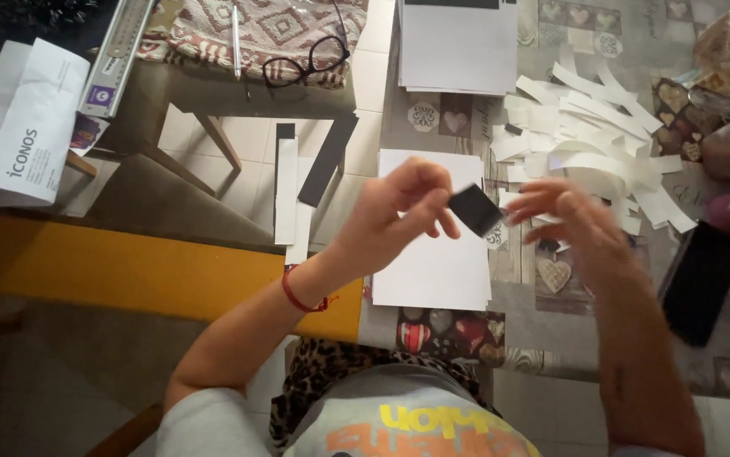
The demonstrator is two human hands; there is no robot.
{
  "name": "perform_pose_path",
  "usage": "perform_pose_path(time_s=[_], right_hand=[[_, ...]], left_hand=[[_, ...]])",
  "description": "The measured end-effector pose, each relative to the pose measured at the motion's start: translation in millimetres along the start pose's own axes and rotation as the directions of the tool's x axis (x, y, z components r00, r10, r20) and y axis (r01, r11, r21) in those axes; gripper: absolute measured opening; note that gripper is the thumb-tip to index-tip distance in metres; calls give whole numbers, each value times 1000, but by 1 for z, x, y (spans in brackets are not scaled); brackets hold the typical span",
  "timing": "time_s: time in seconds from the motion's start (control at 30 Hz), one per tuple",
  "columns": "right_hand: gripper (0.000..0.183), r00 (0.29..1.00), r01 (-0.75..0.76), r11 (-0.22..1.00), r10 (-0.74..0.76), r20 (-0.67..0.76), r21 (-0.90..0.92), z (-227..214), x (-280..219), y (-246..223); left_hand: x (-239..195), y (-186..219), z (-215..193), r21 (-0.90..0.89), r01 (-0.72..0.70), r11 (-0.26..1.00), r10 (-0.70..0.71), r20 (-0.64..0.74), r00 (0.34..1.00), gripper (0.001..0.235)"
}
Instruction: The person is manually assembling or decorating a book by precisely placing paper strips and trimming them with scissors.
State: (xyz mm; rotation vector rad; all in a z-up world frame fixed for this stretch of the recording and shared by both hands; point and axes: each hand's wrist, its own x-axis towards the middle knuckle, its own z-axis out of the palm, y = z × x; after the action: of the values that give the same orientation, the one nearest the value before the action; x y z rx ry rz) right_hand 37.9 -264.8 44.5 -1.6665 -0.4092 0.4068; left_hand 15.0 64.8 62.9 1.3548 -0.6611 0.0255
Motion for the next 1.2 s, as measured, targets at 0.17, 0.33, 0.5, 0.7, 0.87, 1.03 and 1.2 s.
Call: perform_pose_path(time_s=[0.17,0.33,0.5,0.7,0.87,1.03,1.2], right_hand=[[75,942,-112,957,16,337,267,46,10,19],[75,867,-195,915,-8,499,353,54,2,40],[38,907,-147,916,-26,420,374,46,-10,58],[22,983,-32,988,3,186,152,23,-13,50],[34,975,184,912,-124,182,-367,15,5,5],[38,965,262,772,-200,171,-580,21,18,-32],[33,977,183,613,-197,75,-769,19,22,-48]], left_hand=[[-14,-12,-5,71,-150,986,145,63,987,15],[-24,3,-22,286,-206,936,170,145,975,16],[-32,4,-35,498,-250,830,183,180,966,16],[-43,-11,-45,317,-146,937,112,122,986,18],[-30,10,-50,272,-71,960,51,80,995,7],[-18,4,-55,180,47,983,-56,42,998,11],[-2,-10,-57,432,-34,901,36,3,999,15]])
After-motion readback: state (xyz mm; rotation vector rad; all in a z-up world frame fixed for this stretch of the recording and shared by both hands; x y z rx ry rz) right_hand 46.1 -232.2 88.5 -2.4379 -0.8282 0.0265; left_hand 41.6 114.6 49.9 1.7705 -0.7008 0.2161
